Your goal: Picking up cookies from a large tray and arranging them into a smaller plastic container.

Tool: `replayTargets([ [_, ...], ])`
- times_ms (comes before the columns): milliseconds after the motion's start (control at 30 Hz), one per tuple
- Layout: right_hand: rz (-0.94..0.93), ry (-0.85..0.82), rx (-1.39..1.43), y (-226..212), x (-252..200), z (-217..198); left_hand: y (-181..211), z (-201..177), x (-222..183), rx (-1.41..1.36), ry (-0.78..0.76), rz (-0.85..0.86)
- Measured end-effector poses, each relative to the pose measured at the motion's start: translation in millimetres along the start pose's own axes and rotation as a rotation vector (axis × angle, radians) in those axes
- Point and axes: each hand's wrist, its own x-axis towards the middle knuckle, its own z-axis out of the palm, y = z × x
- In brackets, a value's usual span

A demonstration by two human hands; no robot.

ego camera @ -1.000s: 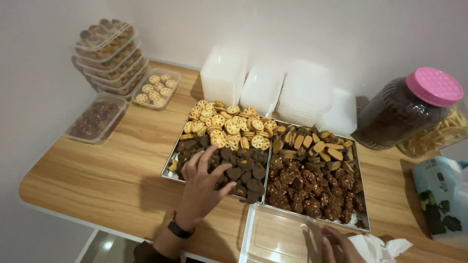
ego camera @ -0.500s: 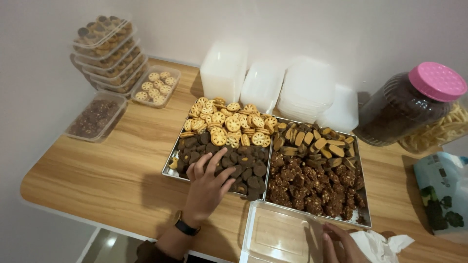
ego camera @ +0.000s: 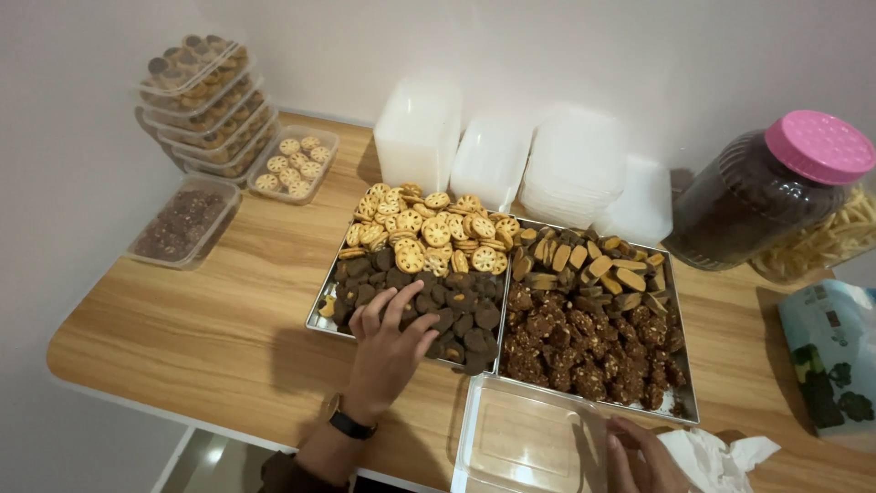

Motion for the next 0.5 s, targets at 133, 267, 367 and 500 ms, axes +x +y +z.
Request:
replayTargets([
  [133, 0.055, -0.027, 0.010, 0, 1, 0, -1, -4, 2, -0.033, -0.014, -0.008],
  [267, 0.140, -0.106, -0.033, 0, 7, -4, -3, -5, 2, -0.100, -0.038, -0.014],
  [367, 0.220, -0.159, -0.050, -2, 9, -6, -5, -7, 4, -0.146, -0.071, -0.019],
  [500, 0.089, -0.111, 0.057, 19, 7, 2, -7, -13, 9, -0.195, -0.059, -0.024],
])
